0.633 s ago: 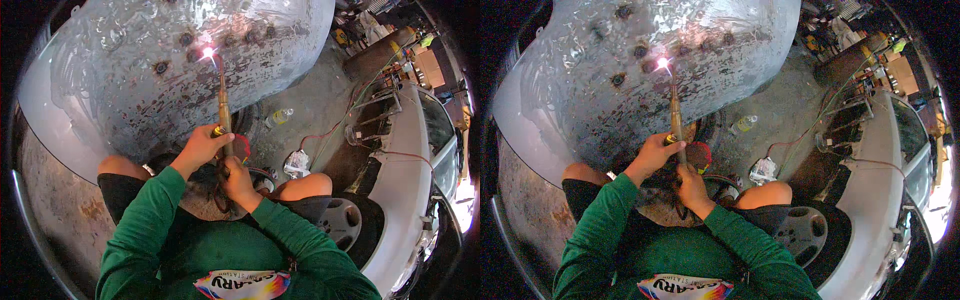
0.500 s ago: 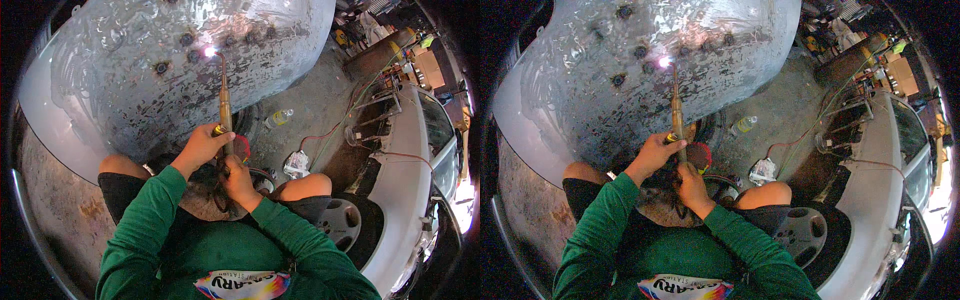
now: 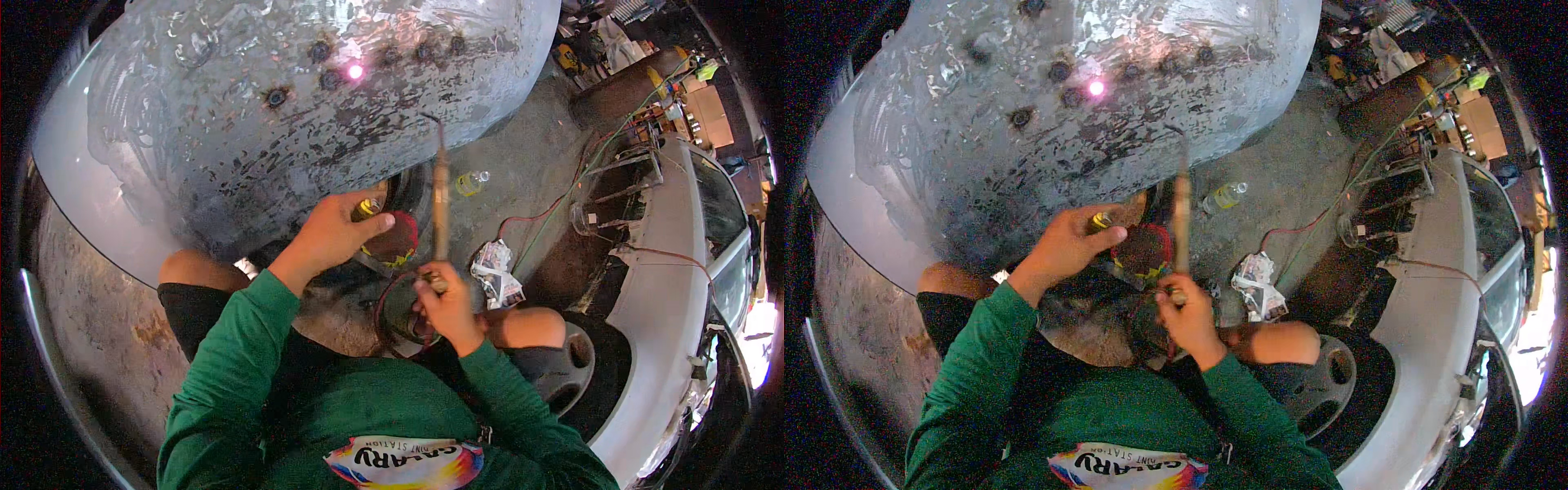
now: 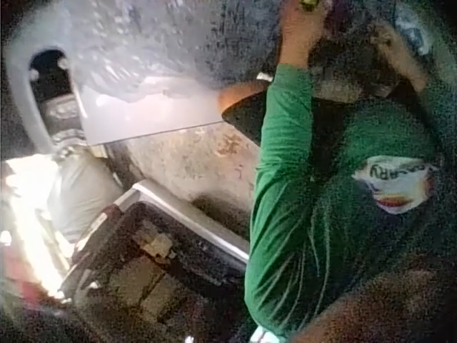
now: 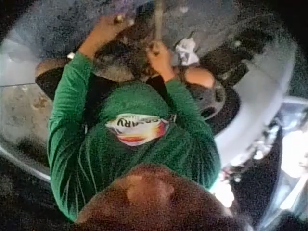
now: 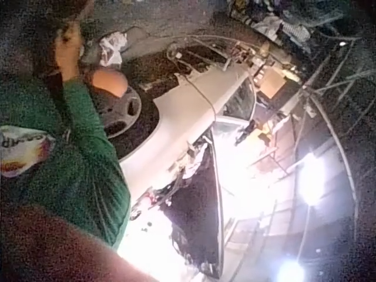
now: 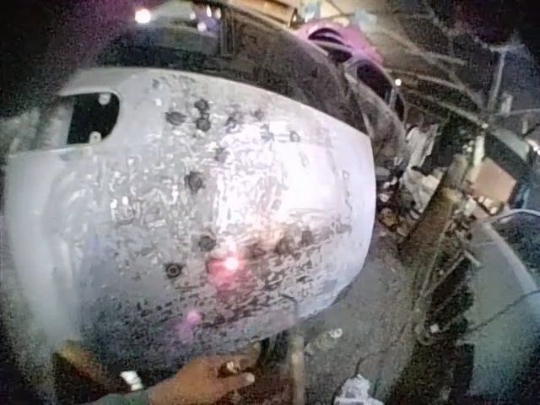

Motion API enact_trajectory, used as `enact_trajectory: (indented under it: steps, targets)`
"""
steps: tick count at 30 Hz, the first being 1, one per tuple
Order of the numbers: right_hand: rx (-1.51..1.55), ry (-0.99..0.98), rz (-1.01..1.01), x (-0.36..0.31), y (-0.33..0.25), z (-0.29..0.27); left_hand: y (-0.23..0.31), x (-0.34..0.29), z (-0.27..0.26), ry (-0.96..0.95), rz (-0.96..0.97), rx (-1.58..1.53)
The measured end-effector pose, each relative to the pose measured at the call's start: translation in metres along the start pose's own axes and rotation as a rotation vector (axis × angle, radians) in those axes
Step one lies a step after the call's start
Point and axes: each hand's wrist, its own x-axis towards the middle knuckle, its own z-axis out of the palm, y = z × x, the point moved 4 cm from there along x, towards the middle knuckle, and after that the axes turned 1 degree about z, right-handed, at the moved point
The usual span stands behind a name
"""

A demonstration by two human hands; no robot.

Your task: Using a blowtorch, scraper, and sanding pad to repair a car door.

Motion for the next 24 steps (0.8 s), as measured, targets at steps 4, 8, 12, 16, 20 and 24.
enact_trajectory:
  steps: [4, 8, 12, 16, 20, 24]
  targets:
    - [0.417, 0.223, 0.390, -0.006, 0.048, -0.026, 0.016, -0.015, -0.027, 0.080, 0.109, 0.006]
    - [0.458, 0.373, 0.552, -0.003, 0.116, -0.039, 0.049, -0.042, -0.063, 0.189, 0.223, -0.111]
    - [0.513, 0.214, 0.675, 0.007, 0.164, -0.012, 0.046, -0.080, -0.120, 0.440, 0.235, -0.169]
    - [0.257, 0.257, 0.555, -0.001, 0.317, -0.085, 0.028, -0.091, -0.145, 0.548, 0.250, -0.237]
    - [-0.625, -0.209, -0.126, -0.013, 0.321, -0.021, -0.028, -0.188, -0.201, 0.724, -0.005, -0.048]
    - [-0.386, -0.305, -0.124, 0.013, 0.332, 0.011, -0.165, -0.284, -0.227, 0.901, -0.354, 0.081]
